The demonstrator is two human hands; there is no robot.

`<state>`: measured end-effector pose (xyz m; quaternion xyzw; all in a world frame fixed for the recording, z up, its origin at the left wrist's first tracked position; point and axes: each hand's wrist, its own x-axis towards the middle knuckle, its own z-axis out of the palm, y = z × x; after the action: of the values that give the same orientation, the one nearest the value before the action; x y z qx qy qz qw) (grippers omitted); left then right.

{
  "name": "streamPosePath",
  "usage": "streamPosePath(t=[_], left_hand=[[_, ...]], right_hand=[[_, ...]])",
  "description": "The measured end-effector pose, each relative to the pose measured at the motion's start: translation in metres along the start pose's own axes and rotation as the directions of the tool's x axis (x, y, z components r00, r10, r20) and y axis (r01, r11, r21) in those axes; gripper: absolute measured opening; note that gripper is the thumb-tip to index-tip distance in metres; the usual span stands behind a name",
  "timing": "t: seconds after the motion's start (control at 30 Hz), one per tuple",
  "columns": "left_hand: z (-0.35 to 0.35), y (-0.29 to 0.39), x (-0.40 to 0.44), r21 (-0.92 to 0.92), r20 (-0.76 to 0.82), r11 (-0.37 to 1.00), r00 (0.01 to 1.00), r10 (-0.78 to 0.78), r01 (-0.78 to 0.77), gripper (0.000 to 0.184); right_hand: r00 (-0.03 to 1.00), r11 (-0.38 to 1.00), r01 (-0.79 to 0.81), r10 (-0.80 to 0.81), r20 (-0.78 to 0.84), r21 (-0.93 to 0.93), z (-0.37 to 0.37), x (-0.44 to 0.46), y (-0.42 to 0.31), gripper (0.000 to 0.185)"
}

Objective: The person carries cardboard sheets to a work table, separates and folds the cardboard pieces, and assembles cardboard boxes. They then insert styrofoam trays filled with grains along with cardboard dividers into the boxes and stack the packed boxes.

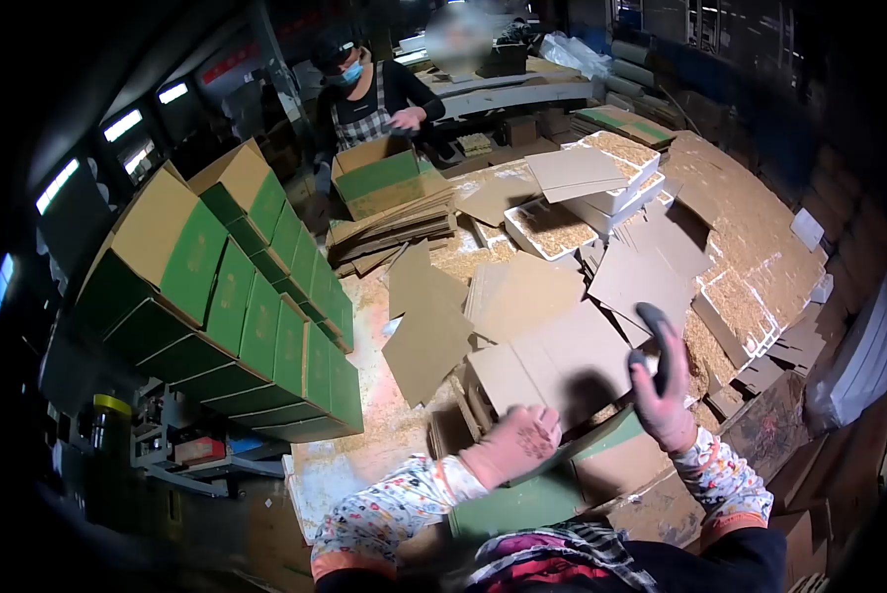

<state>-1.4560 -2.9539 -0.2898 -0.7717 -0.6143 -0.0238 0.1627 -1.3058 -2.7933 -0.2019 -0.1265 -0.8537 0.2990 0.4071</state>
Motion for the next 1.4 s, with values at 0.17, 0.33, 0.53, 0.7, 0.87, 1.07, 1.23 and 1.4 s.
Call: streamPosePath(t=[0.17, 0.33, 0.53, 0.7, 0.87, 1.07, 1.23, 1.4], left_hand=[[0.031, 0.015, 0.001, -0.475, 0.596, 0.829, 0.801, 0.057, 0.294, 0.047], [-0.013, -0.006, -0.027, -0.166, 0.029, 0.878, 0.892, -0.451, 0.449, 0.039], [0.067, 0.03, -0.041, -0.731, 0.562, -0.428, 0.113, -0.82, 0.531, 0.07], [0.071, 0.037, -0.037, -0.766, 0.473, -0.382, 0.051, -0.88, 0.517, 0.059], [0.077, 0.003, -0.104, -0.908, 0.413, -0.386, 0.198, -0.889, 0.163, 0.042], [-0.177, -0.136, -0.222, -0.381, -0.819, 0.568, 0.018, -0.573, 0.729, 0.056], [-0.31, -0.281, -0.374, -0.617, -0.787, 0.493, -0.469, -0.401, 0.614, 0.074], [-0.237, -0.4, -0.46, -0.668, -0.743, 0.591, -0.441, -0.503, 0.451, 0.054]], right_hand=[[0.353, 0.846, 0.334, 0.297, 0.887, -0.416, 0.048, -0.035, 0.07, 0.074], [0.811, 0.977, -0.123, -0.002, 0.585, 0.175, 0.004, 0.021, 0.117, 0.042], [0.333, 0.826, -0.563, 0.229, 0.915, -0.002, 0.029, 0.006, 0.205, 0.066], [0.589, 0.77, -0.59, 0.207, 0.781, 0.241, 0.063, -0.036, 0.189, 0.067], [0.543, 0.286, -0.838, 0.354, 0.761, 0.465, 0.063, -0.031, 0.129, 0.053], [0.763, 0.458, -0.604, 0.093, 0.64, 0.652, 0.067, 0.104, 0.032, 0.044], [0.892, 0.313, -0.382, -0.122, 0.436, 0.869, 0.181, 0.253, -0.155, 0.058], [0.784, 0.364, -0.439, -0.292, 0.548, 0.822, 0.287, 0.304, -0.341, 0.066]])
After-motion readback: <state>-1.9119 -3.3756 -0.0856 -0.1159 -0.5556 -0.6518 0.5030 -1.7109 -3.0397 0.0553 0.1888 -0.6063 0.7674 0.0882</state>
